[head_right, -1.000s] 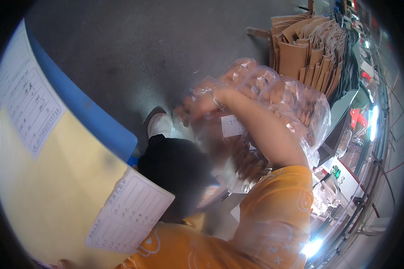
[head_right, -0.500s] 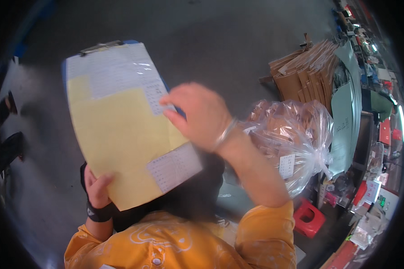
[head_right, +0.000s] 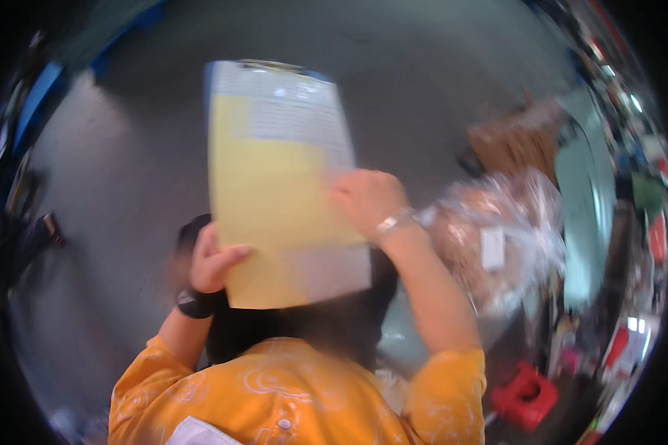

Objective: The person sorts small wooden cutout pieces on a workbench, places them into a clear plastic bag, and seals it. They then handle a clipboard with a document, briefly reviewing it before returning to the workbench.

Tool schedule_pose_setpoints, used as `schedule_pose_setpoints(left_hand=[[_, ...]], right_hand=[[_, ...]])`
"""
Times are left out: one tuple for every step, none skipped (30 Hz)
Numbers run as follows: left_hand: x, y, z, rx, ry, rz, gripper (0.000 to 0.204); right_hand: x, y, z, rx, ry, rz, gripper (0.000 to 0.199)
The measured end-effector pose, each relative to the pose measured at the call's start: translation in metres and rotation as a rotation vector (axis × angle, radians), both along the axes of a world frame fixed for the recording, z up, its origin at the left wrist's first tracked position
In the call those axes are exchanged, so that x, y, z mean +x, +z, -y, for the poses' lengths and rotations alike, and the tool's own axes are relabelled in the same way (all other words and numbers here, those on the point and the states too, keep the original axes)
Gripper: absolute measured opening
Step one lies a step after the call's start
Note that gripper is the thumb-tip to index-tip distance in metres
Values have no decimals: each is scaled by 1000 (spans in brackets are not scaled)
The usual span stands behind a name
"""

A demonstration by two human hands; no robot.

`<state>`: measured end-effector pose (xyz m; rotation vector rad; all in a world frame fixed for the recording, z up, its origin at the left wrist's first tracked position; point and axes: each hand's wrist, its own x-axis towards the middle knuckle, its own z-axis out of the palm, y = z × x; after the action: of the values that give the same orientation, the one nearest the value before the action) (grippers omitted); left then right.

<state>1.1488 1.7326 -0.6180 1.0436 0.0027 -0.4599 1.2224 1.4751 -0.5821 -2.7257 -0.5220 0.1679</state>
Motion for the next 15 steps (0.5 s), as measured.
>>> schedule_pose_setpoints(left_hand=[[-2,-2,-2,99,-38,53,32],[-4,-4,-3,209,-38,133,29],[-5,-6,-2,288,-33,210,28],[-6,-7,2,215,34,339,28],[-4,-10,1,353,-83,349,32],[-4,-12,9,43,-2,314,38],[-3,-15,11,26,-37,246,43],[-1,-17,16,5,-14,279,44],[-2,-19,17,-124,-21,273,46],[0,-21,19,-97,-34,276,48],[0,-22,18,-115,-29,275,49],[0,-21,18,-124,-41,285,49],[-1,-21,18,-100,-42,278,49],[-2,-19,17,-87,-39,286,49],[-1,-18,17,-81,-24,301,49]], right_hand=[[2,3,-1,-25,36,-4,18],[1,6,-2,-86,53,-12,20],[4,8,-3,-168,109,-6,21],[6,8,-4,-102,73,-53,24],[8,8,-3,-137,101,-59,24],[11,6,-2,-91,93,-70,22],[13,2,-1,-109,85,-51,20],[15,-2,1,-79,99,-51,16],[16,-7,2,-58,90,-66,15],[17,-11,4,-78,42,-102,14],[18,-16,5,-30,46,-77,12],[16,-19,7,-8,27,-76,11],[15,-23,7,10,-20,-71,10],[12,-24,9,-8,38,-22,9],[10,-25,9,-32,71,33,8]])
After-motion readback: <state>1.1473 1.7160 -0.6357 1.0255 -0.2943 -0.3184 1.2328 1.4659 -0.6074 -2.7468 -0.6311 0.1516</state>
